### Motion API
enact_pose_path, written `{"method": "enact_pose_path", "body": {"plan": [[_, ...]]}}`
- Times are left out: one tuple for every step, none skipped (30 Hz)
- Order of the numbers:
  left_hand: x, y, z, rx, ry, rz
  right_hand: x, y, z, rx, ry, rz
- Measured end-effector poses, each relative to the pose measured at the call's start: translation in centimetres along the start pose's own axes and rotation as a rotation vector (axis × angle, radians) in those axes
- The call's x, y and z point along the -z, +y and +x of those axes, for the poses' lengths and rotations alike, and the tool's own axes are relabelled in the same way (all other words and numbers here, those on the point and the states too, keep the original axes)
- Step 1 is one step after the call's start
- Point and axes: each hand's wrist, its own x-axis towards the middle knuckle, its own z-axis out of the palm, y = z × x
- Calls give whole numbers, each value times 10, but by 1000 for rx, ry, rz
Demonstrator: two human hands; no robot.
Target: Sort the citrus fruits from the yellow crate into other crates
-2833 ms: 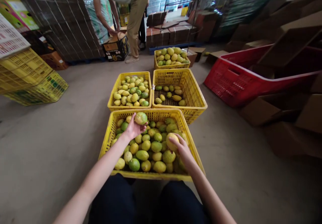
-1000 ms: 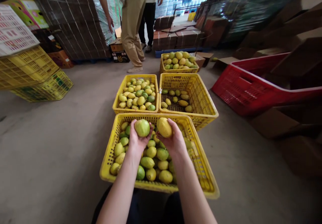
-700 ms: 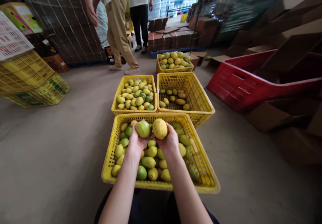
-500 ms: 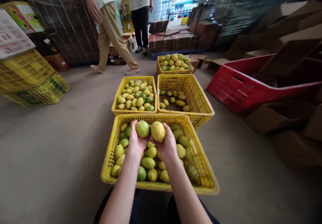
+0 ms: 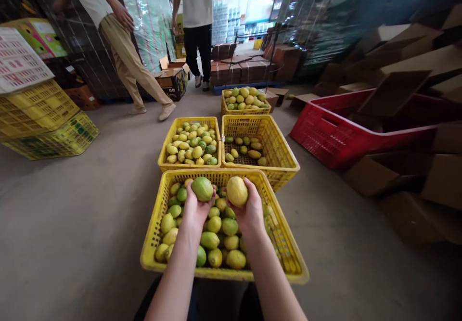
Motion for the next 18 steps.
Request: {"method": "enact_pose_path", "body": {"plan": [[1,0,0,-16,2,-6,0,0,1,-11,2,20],[2,0,0,-25,2,-10,0,0,1,-17,14,37],[2,0,0,-27,3,-10,-1,1,2,-23,37,53],[2,1,-1,-21,5,-9,-2,2,2,-31,59,65],[2,2,-2,-9,3,-9,-3,3,1,-43,76,70],[1,3,-3,1,-2,-13,-5,4,1,-55,86,70],[0,4,-5,8,-11,-17,-6,5,-1,-64,84,66],[-1,6,-7,9,-19,-20,-7,5,-2,-69,72,61],[-3,7,-9,3,-27,-22,-8,6,-4,-68,52,55],[-4,9,-11,-13,-29,-22,-8,6,-6,-62,27,46],[-5,10,-13,-38,-19,-20,-9,6,-8,-52,-3,31],[-6,11,-15,-61,3,-15,-9,5,-10,-39,-36,10],[-6,12,-16,-77,25,-10,-9,5,-11,-26,-66,-11],[-6,13,-16,-86,43,-7,-9,4,-13,-16,-91,-25],[-5,14,-16,-82,50,-10,-9,4,-13,-11,-110,-28],[-4,14,-15,-65,41,-16,-9,3,-14,-15,-119,-21],[-3,14,-14,-44,22,-22,-10,3,-14,-27,-110,-3],[-2,13,-13,-28,-3,-30,-11,2,-13,-42,-88,19]]}}
